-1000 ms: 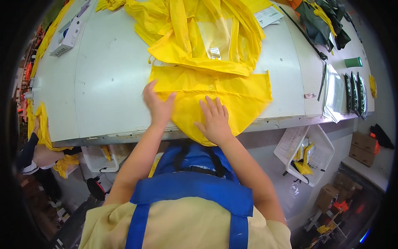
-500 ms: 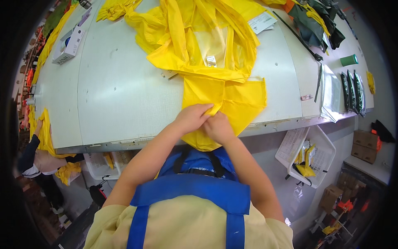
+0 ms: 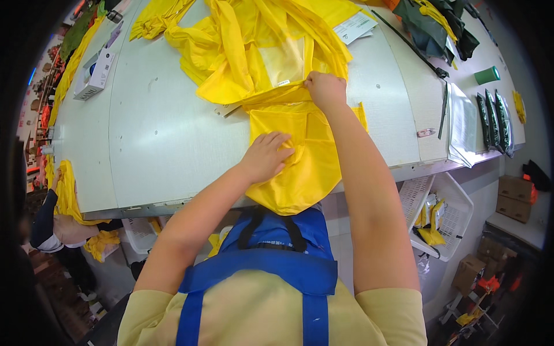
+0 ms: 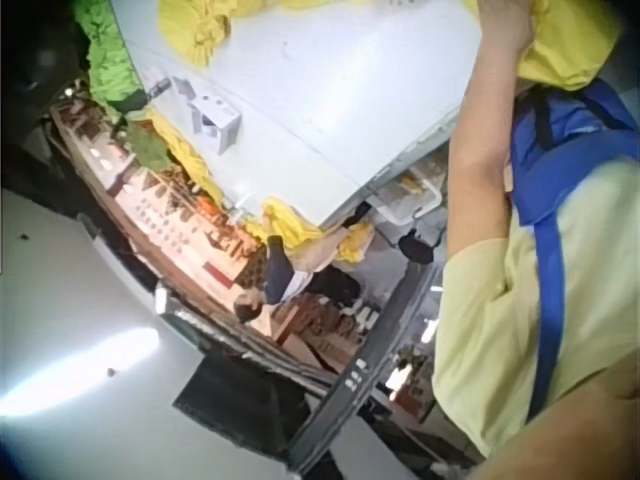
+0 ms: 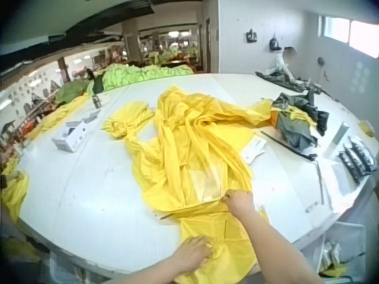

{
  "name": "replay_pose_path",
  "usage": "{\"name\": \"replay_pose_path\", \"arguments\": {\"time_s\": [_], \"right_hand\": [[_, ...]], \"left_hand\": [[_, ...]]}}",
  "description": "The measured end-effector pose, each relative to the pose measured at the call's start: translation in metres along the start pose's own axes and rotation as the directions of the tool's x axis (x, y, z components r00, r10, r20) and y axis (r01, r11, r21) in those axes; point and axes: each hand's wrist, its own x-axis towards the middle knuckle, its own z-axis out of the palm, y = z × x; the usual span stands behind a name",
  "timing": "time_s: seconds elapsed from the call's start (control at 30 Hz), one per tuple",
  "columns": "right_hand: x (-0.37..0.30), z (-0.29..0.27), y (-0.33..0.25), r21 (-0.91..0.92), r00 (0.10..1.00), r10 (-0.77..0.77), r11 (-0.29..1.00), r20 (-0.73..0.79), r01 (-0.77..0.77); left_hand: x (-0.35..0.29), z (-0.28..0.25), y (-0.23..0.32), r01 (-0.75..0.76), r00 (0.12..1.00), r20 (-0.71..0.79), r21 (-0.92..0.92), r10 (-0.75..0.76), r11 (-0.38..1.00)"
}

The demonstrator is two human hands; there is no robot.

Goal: The person folds a large yellow garment on a white table, smoothing and aligning edges before folding it into a compact rectangle. They then use small scissors to trim loose threads from the garment's seams.

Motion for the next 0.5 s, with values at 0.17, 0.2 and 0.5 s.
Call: {"name": "replay_pose_path", "arguments": {"time_s": [0.17,0.2,0.5], "right_hand": [[-0.055,0.019,0.039,0.081,0.790,-0.075,0.984,-0.608,0.156],[-0.079,0.028,0.054,0.060,0.726,-0.039,0.992,-0.687,0.111],[-0.159,0.022,0.061,0.987,0.933,0.322,-0.061,0.161,-0.149]], "left_hand": [[0.016,-0.011,-0.004,0.142,0.982,0.136,-0.052,-0.134,0.988],[0.016,-0.010,-0.005,0.192,0.968,0.178,-0.057,-0.179,0.980],[0.021,0.005,-0.006,0.179,0.979,0.105,-0.038,-0.174,0.983]]}}
